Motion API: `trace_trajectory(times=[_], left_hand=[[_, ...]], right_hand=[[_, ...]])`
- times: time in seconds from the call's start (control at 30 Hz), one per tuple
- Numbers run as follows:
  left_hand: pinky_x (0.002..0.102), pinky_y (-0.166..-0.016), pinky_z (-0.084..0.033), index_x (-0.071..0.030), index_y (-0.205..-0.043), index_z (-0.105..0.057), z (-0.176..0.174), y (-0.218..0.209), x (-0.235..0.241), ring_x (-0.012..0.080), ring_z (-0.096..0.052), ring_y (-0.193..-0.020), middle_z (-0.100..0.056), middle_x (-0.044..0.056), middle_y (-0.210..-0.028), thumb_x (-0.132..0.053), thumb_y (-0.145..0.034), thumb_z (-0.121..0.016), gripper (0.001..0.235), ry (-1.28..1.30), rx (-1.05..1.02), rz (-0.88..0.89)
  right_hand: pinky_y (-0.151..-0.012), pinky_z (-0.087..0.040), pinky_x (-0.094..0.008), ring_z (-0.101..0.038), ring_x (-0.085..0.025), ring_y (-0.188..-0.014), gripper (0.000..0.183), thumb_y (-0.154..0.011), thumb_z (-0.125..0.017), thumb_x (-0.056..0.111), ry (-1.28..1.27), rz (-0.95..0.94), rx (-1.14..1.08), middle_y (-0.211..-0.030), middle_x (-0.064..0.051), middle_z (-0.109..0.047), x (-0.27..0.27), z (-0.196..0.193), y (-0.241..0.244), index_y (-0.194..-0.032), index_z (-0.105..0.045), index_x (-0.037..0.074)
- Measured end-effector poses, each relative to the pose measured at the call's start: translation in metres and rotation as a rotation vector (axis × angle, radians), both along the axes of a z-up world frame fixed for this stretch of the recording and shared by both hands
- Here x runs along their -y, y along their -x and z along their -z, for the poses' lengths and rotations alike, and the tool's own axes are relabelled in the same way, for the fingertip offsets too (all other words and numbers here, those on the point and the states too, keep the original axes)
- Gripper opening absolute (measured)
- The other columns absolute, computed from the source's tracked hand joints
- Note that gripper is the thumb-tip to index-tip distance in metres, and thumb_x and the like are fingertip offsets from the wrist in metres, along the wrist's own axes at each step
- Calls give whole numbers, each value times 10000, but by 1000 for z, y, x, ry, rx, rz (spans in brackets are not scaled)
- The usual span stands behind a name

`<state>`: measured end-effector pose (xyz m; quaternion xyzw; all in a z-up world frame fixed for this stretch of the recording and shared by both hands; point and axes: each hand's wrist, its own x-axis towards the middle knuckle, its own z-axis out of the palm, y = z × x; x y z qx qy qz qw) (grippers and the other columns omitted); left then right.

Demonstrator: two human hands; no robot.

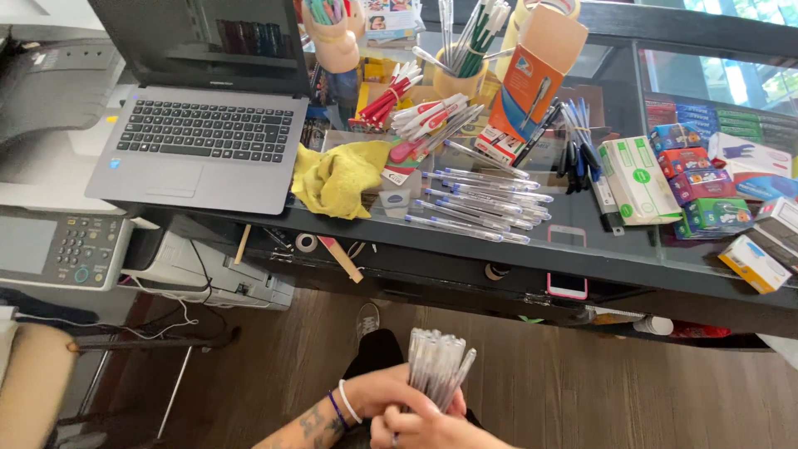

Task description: Gathering a bundle of pens from a desk and carefully inserting them into a narrow cardboard box.

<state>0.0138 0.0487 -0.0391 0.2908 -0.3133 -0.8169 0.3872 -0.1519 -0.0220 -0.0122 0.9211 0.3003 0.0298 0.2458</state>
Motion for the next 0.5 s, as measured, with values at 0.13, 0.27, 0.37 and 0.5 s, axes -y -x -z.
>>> trace_trajectory(times=[0.13,0.27,0.37,0.5], left_hand=[[195,-894,-523,-97,-1076,-709,-21,15,-5,91,-681,-944,-731,14,-1038,-257,-904,-712,234,-197,175,-84],[245,-862,-536,-85,-1024,-693,-12,16,-5,109,-668,-884,-713,21,-937,-147,-893,-743,154,-157,180,-370],[278,-800,-584,-31,-1054,-702,-16,12,-4,178,-716,-820,-729,86,-933,-76,-918,-790,168,-119,74,-415],[274,-701,-655,2,-1256,-675,-32,22,-3,198,-748,-713,-765,99,-1016,-177,-860,-912,494,-39,108,-363]], right_hand=[[-1045,-442,-340,-557,-179,-1238,313,-984,-499,161,11,5,124,-1329,-14,-642,-4,10,11,-1283,-593,165],[-1114,-497,-350,-616,-175,-1170,292,-1070,-587,292,-369,182,257,-1291,-25,-627,1,-10,21,-1301,-628,119],[-1003,-551,-440,-717,-247,-966,438,-1091,-551,582,-921,441,467,-1030,-42,-697,29,13,45,-1005,-730,193],[-1081,-539,-369,-613,-233,-1385,852,-843,-700,632,-1777,949,468,-1482,-126,-621,19,-28,43,-1460,-575,57]])
